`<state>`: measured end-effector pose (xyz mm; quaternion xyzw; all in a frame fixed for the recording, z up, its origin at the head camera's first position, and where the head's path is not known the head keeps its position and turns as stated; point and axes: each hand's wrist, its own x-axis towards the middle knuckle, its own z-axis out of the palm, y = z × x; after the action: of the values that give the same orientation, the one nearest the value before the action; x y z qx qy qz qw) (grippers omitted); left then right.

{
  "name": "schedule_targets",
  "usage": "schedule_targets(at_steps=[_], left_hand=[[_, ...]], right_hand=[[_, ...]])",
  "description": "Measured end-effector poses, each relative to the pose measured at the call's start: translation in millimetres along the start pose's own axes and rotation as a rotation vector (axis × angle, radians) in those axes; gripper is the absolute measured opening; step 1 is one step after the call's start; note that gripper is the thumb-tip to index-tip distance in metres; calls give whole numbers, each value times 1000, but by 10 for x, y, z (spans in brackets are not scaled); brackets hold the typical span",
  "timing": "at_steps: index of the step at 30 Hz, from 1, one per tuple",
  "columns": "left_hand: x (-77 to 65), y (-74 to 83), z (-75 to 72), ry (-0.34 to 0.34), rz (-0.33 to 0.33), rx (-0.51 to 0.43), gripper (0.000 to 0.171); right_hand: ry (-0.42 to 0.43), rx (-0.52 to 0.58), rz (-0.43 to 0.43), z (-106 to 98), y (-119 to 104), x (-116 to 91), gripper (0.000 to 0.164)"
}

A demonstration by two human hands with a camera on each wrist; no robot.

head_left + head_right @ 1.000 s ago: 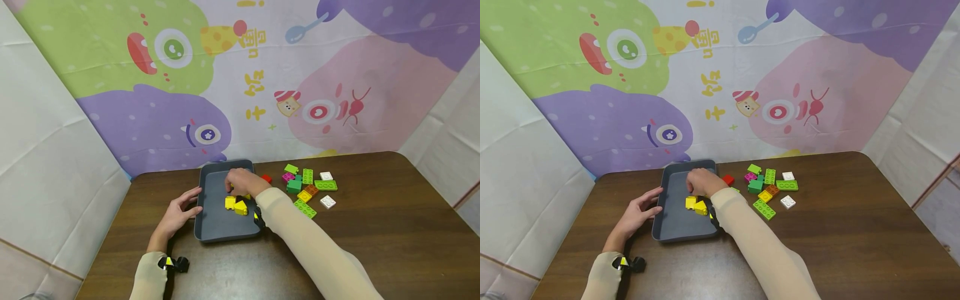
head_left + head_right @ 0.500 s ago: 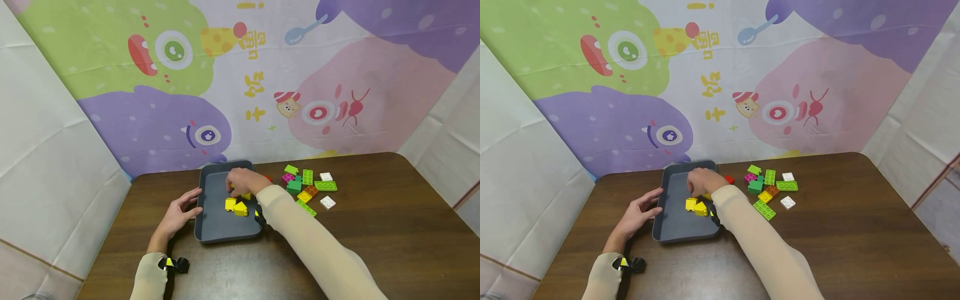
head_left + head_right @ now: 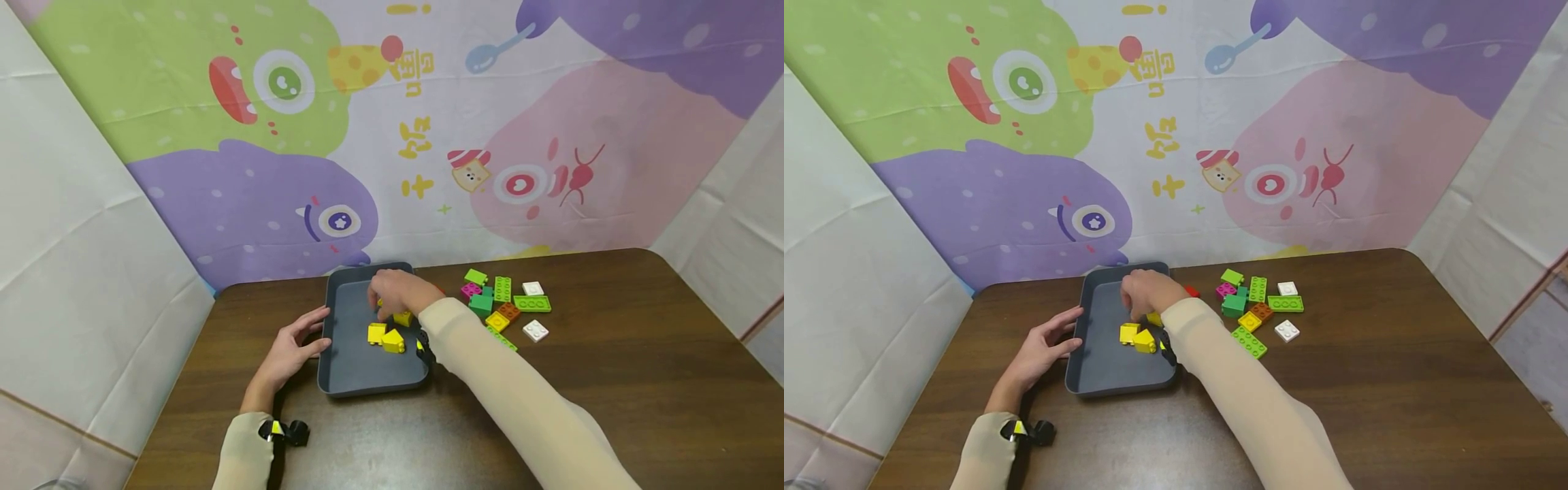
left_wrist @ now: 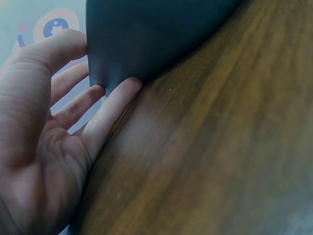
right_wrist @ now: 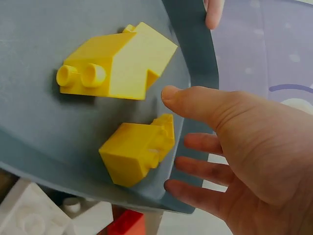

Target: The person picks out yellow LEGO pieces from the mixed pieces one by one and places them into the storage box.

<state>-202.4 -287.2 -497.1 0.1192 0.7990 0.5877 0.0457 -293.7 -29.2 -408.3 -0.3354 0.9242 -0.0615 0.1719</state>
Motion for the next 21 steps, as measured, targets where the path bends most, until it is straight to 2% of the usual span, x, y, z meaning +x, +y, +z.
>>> schedule_targets(at_steps=[11, 21], left_hand=[[0, -4, -4, -2, -2, 0, 64], [-5, 2, -6, -2, -10, 7, 64]], right_hand=[[4, -60, -40, -237, 52, -20, 26], [-4, -61, -24, -307, 84, -65, 29]])
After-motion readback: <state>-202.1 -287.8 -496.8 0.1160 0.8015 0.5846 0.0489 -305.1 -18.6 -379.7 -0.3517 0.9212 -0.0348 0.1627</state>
